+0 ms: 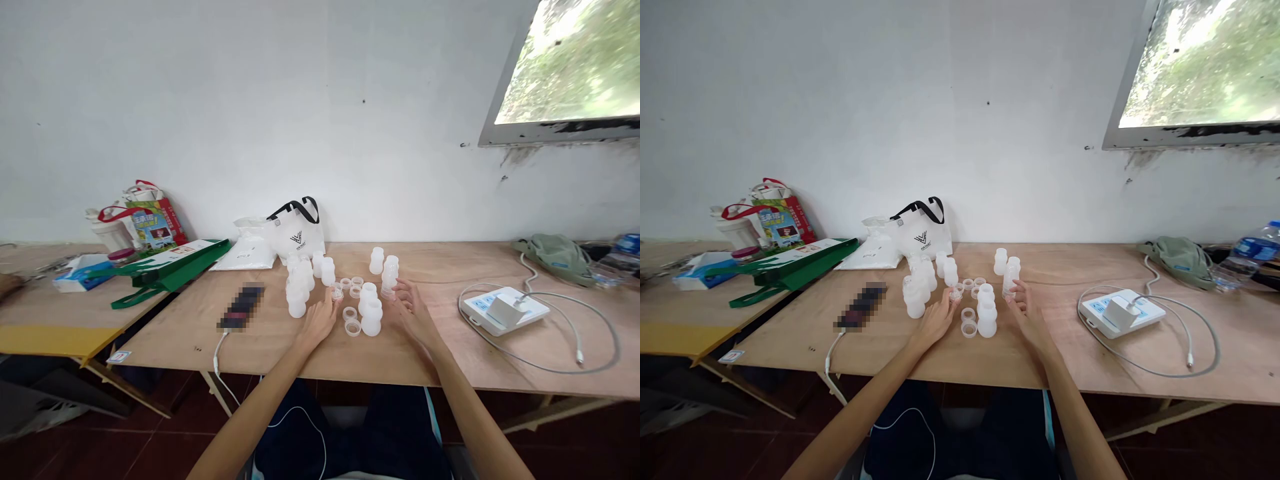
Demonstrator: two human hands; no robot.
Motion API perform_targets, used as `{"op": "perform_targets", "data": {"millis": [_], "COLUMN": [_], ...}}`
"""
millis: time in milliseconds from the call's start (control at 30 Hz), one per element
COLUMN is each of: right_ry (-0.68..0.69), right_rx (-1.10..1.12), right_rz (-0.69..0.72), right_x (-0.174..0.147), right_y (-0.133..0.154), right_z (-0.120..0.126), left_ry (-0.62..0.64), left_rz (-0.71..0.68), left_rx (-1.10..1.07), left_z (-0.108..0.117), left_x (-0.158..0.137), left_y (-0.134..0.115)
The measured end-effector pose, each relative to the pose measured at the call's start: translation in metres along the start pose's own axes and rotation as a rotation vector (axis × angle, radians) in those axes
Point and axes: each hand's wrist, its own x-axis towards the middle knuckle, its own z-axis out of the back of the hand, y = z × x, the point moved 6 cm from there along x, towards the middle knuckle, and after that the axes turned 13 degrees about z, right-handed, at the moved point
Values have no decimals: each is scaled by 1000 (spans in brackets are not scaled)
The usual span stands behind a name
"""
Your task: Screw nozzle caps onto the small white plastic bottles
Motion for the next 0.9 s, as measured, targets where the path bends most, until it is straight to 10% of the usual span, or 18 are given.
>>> {"op": "perform_targets", "data": {"millis": [900], "right_ry": [22], "right_rx": [-85], "right_rz": [26], "right_x": [-1], "right_y": [-10], "right_z": [3], "left_ry": [-109], "left_rz": [9], "left_rx": [-162], "left_z": [6], "left_x": [-30], "left_y": [26]}}
